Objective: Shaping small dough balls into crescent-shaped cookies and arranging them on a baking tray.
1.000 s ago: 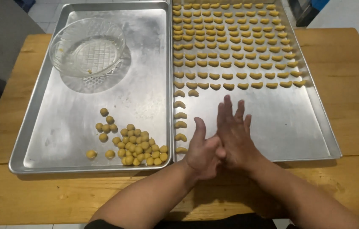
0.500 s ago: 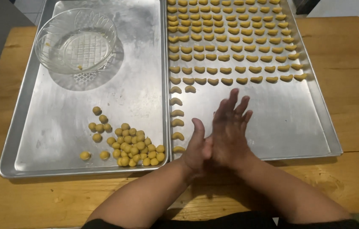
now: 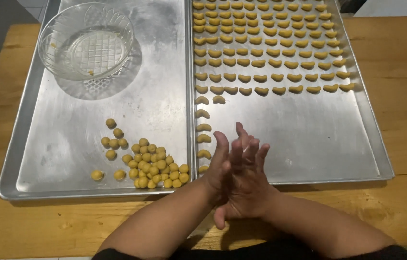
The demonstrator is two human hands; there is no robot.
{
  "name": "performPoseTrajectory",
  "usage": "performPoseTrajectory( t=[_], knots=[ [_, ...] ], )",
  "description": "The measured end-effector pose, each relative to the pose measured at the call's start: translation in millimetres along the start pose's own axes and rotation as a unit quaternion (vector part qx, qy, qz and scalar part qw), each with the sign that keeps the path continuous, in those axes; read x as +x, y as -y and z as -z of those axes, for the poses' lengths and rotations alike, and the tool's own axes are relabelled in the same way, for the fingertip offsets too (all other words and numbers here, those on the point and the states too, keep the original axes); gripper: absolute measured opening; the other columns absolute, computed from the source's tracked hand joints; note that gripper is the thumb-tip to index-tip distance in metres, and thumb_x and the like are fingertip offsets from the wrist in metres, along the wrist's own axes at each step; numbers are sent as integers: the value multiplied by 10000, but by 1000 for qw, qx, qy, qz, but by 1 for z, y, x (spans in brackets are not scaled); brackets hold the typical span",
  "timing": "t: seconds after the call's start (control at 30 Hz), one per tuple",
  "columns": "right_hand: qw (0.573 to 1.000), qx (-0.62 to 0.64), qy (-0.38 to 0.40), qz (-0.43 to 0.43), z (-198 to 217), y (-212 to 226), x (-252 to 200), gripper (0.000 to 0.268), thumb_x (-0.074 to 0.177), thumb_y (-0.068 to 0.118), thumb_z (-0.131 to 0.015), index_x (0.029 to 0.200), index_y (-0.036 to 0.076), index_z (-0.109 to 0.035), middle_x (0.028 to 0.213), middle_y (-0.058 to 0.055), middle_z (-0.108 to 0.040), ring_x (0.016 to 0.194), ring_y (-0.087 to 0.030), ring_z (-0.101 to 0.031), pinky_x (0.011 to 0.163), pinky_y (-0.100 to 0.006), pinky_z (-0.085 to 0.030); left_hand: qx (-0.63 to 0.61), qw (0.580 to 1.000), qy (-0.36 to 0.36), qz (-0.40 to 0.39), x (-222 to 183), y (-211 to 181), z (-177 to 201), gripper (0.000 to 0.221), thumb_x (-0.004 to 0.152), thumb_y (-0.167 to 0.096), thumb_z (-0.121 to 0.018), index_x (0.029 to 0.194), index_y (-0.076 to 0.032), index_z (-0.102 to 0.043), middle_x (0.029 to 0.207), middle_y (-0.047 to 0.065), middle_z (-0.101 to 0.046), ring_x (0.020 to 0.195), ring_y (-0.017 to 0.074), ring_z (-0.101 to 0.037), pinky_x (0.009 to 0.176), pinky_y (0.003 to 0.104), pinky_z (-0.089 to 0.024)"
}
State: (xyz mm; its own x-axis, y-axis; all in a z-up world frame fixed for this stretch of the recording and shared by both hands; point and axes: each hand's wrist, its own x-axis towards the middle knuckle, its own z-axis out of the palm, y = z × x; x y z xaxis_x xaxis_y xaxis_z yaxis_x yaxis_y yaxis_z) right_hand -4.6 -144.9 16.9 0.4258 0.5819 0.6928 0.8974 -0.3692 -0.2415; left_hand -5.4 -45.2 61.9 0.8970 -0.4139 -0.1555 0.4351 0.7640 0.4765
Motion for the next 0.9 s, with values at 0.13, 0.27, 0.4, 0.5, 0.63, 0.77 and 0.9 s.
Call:
performPoseTrajectory(
  t=[0.13, 0.27, 0.4, 0.5, 0.63, 0.77, 0.9],
  knots=[
    [993, -94, -11, -67, -13, -63, -15, 1271, 727, 973, 10, 1618, 71, 113, 1646, -314, 221, 1480, -508, 312, 1158, -649, 239, 25, 995, 86, -53, 1, -1, -3, 1146, 850, -872, 7, 1624, -60, -224, 1517, 135, -438, 1471, 227, -364, 1290, 382, -123],
    [990, -63, 4, -125, 5, -31, 4, 1301, 693, 985, -50, 1619, 100, 174, 1643, -299, 261, 1484, -518, 294, 1135, -716, 185, -42, 995, 83, -22, 9, 11, 14, 1042, 878, -851, -136, 1597, -109, -272, 1508, 109, -438, 1469, 232, -363, 1285, 415, -100],
    [999, -34, -14, -40, -9, -16, -6, 1230, 714, 978, -130, 1645, 201, 74, 1660, -228, 266, 1487, -477, 314, 1173, -618, 251, -57, 996, 57, -35, 15, 32, 31, 950, 873, -871, -126, 1614, -288, -245, 1564, 111, -433, 1494, 286, -324, 1271, 505, -44],
    [978, -122, 9, -168, -8, -77, -15, 1228, 792, 943, -8, 1633, 68, 178, 1648, -282, 282, 1467, -485, 332, 1141, -714, 171, 83, 994, 50, -39, -7, 11, 3, 1013, 831, -862, -79, 1633, -241, -81, 1640, 56, -290, 1539, 205, -209, 1269, 428, 61],
    [982, -158, -12, -106, -2, -42, -9, 1303, 697, 976, 70, 1625, 62, 126, 1644, -334, 225, 1495, -516, 277, 1164, -598, 244, 201, 974, 97, -41, 8, 15, 25, 1065, 824, -838, 18, 1640, -153, 43, 1703, 109, -54, 1560, 251, -12, 1233, 431, 146],
    [998, -42, -2, -46, -12, -39, -17, 1112, 822, 911, -41, 1652, 198, 156, 1683, -225, 243, 1552, -528, 95, 1243, -671, 96, -40, 997, 63, -2, 6, 5, 6, 884, 862, -843, -182, 1523, -275, -331, 1424, 49, -550, 1417, 234, -440, 1249, 434, -209],
    [967, -91, 32, -238, 7, -71, -4, 1278, 721, 968, 66, 1619, 70, 213, 1640, -298, 273, 1444, -535, 323, 1066, -817, 127, 73, 995, 48, -42, 5, 18, 18, 1085, 792, -913, 0, 1631, -237, -125, 1278, 8, -516, 1442, 169, -369, 1274, 395, -79]
  ],
)
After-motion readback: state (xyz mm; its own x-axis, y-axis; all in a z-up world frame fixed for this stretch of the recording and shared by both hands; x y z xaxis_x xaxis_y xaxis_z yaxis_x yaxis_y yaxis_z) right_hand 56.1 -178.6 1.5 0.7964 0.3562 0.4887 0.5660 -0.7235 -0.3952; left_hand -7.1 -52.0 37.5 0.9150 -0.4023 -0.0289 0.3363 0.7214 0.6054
